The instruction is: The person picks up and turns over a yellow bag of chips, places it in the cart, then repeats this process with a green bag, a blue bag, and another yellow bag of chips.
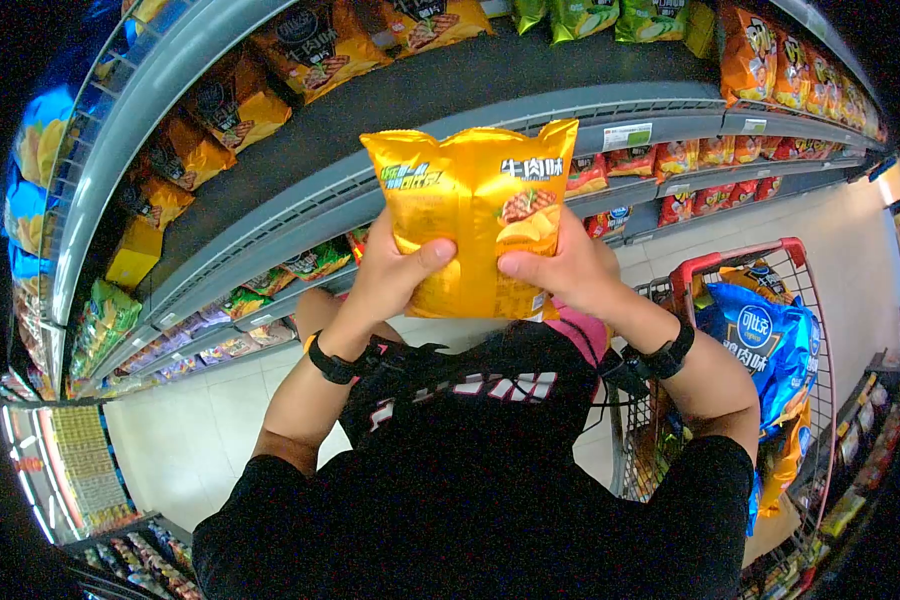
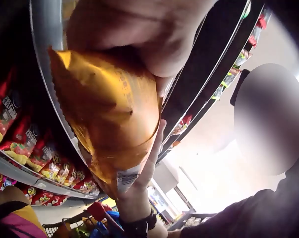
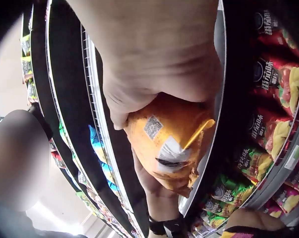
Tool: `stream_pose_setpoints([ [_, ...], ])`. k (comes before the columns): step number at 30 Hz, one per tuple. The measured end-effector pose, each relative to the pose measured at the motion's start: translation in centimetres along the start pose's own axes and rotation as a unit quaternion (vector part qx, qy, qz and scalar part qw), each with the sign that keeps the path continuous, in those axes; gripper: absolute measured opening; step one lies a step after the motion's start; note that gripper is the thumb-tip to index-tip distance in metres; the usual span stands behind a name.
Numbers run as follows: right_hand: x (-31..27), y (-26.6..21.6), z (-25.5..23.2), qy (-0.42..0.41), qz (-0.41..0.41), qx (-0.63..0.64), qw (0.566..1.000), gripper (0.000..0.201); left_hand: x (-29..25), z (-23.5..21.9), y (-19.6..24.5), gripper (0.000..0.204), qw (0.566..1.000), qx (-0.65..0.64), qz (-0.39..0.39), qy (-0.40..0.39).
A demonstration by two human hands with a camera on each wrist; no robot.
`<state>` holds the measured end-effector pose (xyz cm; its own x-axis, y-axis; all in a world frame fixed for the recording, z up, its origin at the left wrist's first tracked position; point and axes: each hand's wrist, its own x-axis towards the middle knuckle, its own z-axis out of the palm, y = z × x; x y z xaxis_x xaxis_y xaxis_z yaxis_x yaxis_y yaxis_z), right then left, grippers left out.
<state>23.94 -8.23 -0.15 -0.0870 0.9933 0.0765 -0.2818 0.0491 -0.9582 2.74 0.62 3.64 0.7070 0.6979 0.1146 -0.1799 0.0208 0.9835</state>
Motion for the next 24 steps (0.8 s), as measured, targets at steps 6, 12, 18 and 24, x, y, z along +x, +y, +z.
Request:
stream_pose_setpoints([
  [6,0.3,-1.6,1.7,0.061,0.106,0.165,0.979,0.058,1.0,0.1,-0.1,0.054,0.999,-0.012,-0.032,0.001],
  [12,0.9,-1.6,1.3,0.067,0.159,0.243,0.955,0.050,2.3,-0.7,-1.1,0.054,0.995,-0.047,-0.092,-0.001],
  [18,0.9,-1.8,1.0,0.077,0.155,0.239,0.955,0.050,2.6,-0.5,-1.2,0.054,0.993,-0.056,-0.105,0.007],
  [24,1.0,-3.8,1.2,0.096,-0.008,0.007,0.995,0.059,3.2,0.4,-0.8,0.055,0.998,-0.065,-0.017,-0.007],
])
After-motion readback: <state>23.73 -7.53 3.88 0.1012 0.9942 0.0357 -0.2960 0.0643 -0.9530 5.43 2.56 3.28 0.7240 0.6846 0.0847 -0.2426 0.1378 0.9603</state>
